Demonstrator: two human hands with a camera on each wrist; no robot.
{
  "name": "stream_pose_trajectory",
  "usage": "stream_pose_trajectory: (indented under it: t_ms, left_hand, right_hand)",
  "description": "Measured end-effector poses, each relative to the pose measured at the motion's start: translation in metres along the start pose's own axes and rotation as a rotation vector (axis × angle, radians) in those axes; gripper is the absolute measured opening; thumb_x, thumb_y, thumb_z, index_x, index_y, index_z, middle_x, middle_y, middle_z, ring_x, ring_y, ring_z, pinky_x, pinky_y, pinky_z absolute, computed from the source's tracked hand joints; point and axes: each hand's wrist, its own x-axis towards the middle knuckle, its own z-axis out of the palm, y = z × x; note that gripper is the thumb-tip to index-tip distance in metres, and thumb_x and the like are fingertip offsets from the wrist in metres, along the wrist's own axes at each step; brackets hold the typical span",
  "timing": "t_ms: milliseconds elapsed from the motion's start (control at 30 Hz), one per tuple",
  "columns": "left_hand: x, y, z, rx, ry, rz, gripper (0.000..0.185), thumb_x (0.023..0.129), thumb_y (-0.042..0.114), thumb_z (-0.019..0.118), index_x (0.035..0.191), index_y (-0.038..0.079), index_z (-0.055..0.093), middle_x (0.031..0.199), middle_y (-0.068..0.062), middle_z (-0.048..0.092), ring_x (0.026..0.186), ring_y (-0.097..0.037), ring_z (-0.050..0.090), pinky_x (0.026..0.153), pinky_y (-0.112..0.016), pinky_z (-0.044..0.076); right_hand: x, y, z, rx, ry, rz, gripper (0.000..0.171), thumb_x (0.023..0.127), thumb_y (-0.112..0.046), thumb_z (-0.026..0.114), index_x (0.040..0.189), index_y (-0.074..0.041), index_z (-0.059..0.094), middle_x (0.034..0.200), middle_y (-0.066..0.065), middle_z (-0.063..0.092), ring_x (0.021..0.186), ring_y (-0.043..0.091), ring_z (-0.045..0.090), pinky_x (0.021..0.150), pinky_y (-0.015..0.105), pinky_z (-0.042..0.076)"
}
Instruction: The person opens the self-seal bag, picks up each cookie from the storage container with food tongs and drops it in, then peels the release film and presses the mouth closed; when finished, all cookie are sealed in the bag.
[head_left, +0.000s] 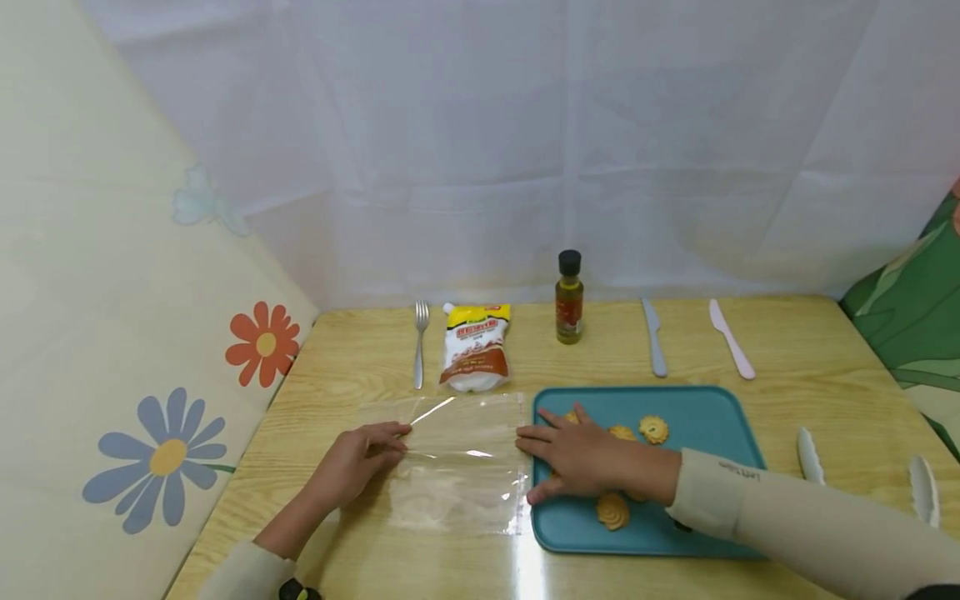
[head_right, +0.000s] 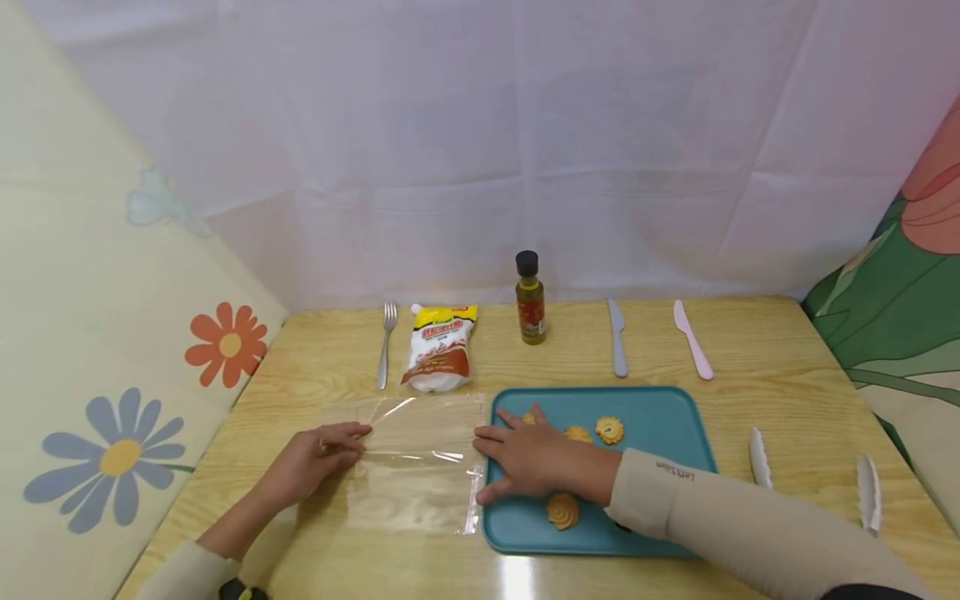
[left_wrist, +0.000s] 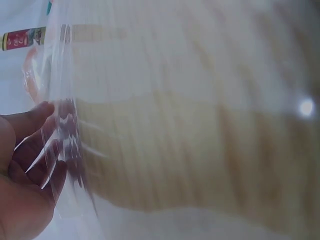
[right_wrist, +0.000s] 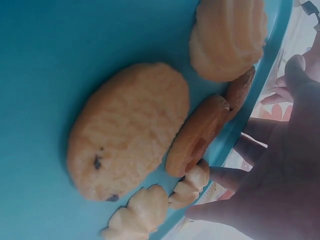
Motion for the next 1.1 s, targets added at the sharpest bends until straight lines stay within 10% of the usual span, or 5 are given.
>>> stream_pose_trajectory:
  t_ms: [467,1100]
  left_hand:
    - [-0.001,0.000,-0.005,-0.266,0.002,-0.143,0.012,0.096,0.002,0.070,0.104,0.002,0.079,0.125,-0.014,0.073,0.128,-0.035,0.061,0.093,-0.014,0.050]
    - [-0.001,0.014,-0.006,-0.521,0.112,-0.341,0.019,0.102,0.001,0.061,0.117,-0.008,0.070,0.130,-0.019,0.069,0.110,-0.001,0.065,0.088,-0.017,0.054]
  right_hand:
    - [0.001,-0.001,0.001,0.004,-0.005,0.004,0.084,0.093,-0.070,0.057,0.159,-0.022,0.042,0.166,-0.006,0.036,0.157,0.031,0.021,0.118,0.072,0.018]
    - [0.002,-0.001,0.001,0.002,-0.013,0.015,0.083,0.093,-0.070,0.057,0.159,-0.022,0.042,0.167,-0.007,0.034,0.157,0.030,0.020,0.119,0.072,0.017]
